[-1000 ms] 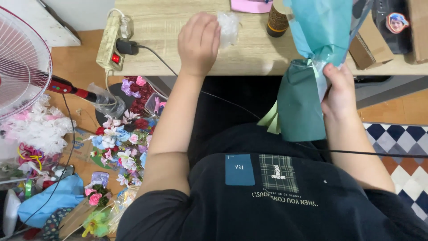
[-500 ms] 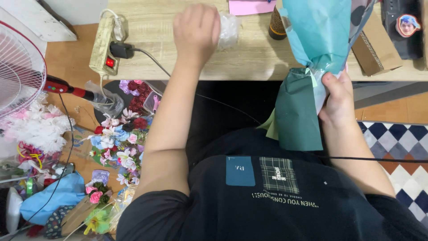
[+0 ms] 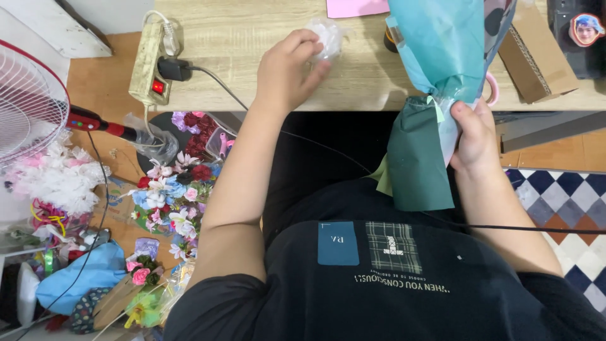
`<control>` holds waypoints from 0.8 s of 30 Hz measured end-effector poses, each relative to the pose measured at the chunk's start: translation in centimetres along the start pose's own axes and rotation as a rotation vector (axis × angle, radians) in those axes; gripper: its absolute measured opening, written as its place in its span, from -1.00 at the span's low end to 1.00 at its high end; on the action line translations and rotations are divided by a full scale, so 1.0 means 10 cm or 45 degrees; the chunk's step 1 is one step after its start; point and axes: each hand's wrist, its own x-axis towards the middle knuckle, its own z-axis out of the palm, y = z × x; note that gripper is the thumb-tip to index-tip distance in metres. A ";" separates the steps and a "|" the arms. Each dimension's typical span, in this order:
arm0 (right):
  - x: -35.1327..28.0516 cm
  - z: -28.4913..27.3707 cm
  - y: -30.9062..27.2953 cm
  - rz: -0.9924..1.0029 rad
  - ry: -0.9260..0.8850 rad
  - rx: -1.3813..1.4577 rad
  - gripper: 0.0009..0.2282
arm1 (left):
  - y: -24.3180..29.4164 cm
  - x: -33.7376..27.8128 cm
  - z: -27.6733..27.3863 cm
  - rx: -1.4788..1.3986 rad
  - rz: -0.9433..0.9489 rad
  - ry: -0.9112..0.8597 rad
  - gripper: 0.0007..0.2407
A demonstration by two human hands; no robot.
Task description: The person is wrapping a gift using multiple layers of colored paper. They use scissors to trim the paper and a stapler to secure the layers. The person folds and staples green, red, and light green paper around the item.
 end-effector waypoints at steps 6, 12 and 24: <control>0.01 -0.01 0.07 -0.011 -0.046 0.043 -0.44 | 0.05 0.08 0.08 -0.194 -0.092 0.208 -0.82; 0.00 0.06 0.05 -0.056 0.103 0.090 -0.34 | 0.19 0.07 0.17 0.099 0.014 0.344 -0.60; -0.04 0.12 -0.03 -0.037 0.000 0.087 -0.51 | 0.37 -0.04 0.20 0.596 -0.257 0.435 -0.33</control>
